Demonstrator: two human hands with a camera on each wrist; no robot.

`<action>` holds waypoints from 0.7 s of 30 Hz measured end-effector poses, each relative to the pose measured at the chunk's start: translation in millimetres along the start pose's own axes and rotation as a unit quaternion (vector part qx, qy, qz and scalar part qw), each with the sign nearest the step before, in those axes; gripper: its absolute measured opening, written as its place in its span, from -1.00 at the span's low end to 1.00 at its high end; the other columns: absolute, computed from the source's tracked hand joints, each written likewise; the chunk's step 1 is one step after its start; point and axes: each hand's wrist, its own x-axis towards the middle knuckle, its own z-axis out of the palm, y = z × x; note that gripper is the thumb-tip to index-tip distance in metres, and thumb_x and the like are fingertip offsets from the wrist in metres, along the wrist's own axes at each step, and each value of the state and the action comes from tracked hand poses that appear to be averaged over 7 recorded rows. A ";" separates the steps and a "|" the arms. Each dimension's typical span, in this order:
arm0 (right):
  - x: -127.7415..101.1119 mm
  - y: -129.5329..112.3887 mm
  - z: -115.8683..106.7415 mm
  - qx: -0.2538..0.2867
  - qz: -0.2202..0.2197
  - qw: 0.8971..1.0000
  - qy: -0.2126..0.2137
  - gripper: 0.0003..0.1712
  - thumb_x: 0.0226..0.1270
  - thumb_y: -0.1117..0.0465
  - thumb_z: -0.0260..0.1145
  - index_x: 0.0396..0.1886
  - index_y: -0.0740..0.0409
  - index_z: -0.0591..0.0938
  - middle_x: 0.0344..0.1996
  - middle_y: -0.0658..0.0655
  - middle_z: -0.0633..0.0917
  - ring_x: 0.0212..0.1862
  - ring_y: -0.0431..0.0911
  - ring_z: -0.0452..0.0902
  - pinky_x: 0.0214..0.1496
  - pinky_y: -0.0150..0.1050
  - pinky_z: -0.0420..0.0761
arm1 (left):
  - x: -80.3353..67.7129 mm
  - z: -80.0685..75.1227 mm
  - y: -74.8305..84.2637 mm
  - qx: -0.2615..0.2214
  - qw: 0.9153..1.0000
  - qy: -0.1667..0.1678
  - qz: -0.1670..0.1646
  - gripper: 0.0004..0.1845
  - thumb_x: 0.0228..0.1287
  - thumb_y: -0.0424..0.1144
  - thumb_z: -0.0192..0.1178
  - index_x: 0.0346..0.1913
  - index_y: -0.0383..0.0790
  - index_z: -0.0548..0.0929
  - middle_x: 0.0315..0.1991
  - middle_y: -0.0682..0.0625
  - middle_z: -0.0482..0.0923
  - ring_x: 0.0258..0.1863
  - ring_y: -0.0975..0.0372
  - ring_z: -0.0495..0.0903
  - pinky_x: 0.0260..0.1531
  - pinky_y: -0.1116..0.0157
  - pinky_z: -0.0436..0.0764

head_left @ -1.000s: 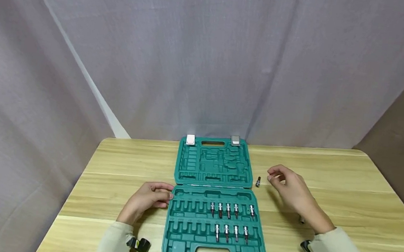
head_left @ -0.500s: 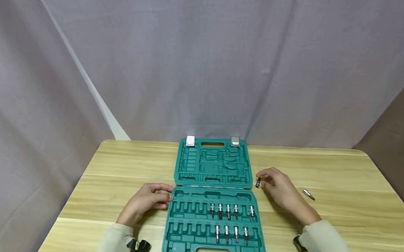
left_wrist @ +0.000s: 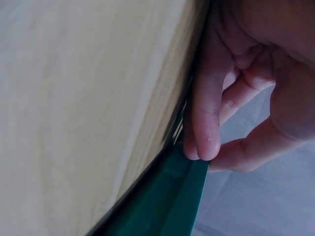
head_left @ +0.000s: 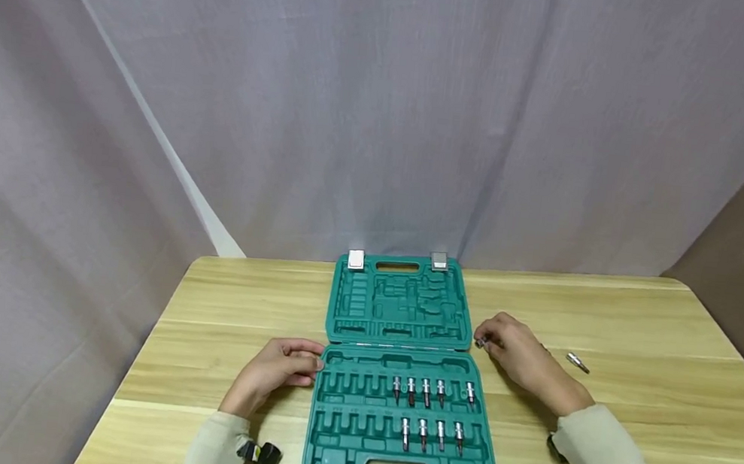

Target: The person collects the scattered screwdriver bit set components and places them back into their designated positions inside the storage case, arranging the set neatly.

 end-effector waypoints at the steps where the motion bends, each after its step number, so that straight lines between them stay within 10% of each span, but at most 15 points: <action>1: 0.7 -0.3 0.5 -0.005 0.000 1.000 0.001 -0.79 0.35 0.57 0.35 -0.18 0.25 0.76 -0.23 0.10 0.68 -0.16 -0.05 0.62 -0.13 -0.11 0.71 | 0.1 -0.4 -0.1 0.000 1.000 0.000 -0.001 -0.57 0.36 -0.37 0.31 0.25 -0.47 0.64 -0.20 -0.05 0.78 -0.28 0.24 0.74 -0.28 0.37 0.76; 21: -3.2 -13.6 -2.4 -0.026 0.085 0.996 -0.021 -0.93 0.34 0.37 0.31 -0.21 0.21 0.62 -0.43 0.00 0.55 -0.39 -0.15 0.42 -0.35 -0.25 0.46 | -0.7 -1.8 1.2 0.001 1.000 -0.012 0.000 -0.57 0.38 -0.37 0.31 0.25 -0.49 0.63 -0.17 -0.07 0.76 -0.29 0.24 0.73 -0.25 0.38 0.77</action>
